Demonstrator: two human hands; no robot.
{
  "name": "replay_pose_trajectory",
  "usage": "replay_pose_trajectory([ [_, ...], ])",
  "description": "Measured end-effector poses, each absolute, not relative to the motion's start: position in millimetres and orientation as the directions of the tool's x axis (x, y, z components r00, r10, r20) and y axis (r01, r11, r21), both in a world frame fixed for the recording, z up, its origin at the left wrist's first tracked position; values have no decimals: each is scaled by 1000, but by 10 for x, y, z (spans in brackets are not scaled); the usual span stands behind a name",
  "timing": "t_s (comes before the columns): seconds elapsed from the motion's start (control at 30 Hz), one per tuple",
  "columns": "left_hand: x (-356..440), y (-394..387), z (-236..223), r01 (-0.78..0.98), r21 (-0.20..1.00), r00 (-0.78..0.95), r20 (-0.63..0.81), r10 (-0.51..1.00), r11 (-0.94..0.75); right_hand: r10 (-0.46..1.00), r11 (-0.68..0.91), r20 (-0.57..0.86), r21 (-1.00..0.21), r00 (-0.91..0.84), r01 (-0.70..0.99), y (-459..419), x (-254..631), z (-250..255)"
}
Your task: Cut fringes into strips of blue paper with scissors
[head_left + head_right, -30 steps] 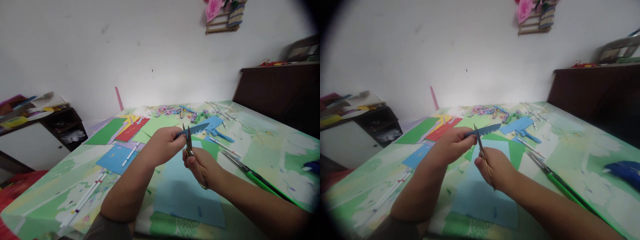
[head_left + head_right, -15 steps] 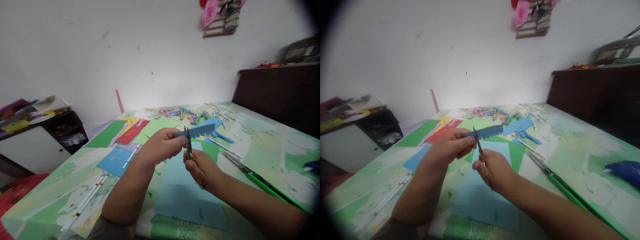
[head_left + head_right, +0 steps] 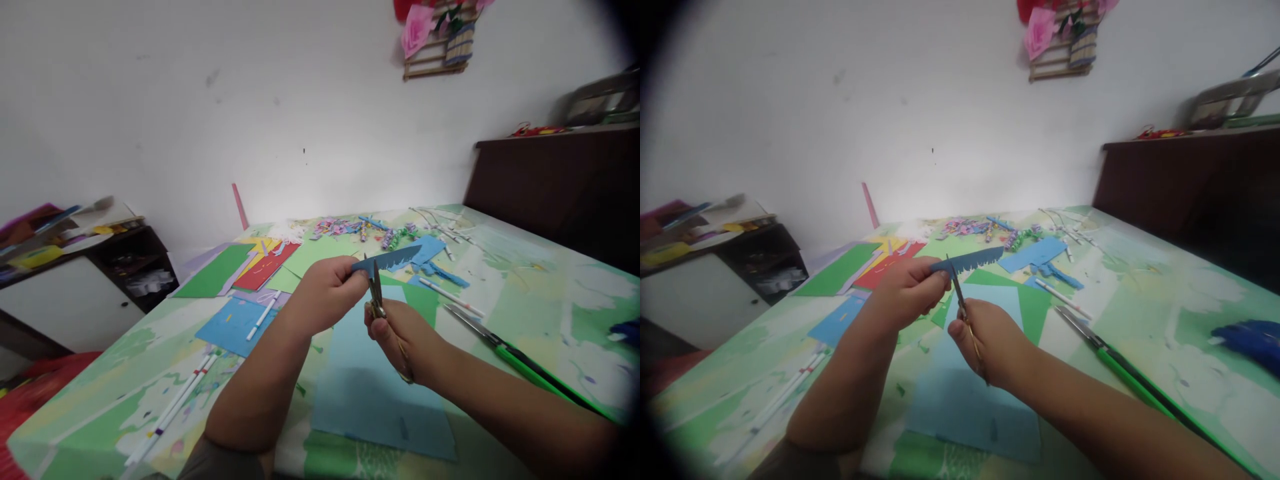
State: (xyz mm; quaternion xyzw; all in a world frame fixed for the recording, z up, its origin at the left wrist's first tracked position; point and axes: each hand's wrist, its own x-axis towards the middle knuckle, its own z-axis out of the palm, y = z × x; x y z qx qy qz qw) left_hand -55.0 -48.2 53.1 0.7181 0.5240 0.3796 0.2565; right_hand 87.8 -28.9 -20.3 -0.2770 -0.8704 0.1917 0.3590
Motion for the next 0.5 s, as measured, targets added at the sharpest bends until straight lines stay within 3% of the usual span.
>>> replay_pose_trajectory([
  [0.17,-541,-484,523,604,700,195,334,922,-381,623,764,514,-563,-590,316,-274,870,-229],
  [0.5,-559,-492,542,541,749,241,298,923,-383,619,758,513,-589,-595,281,-272,874,-261],
])
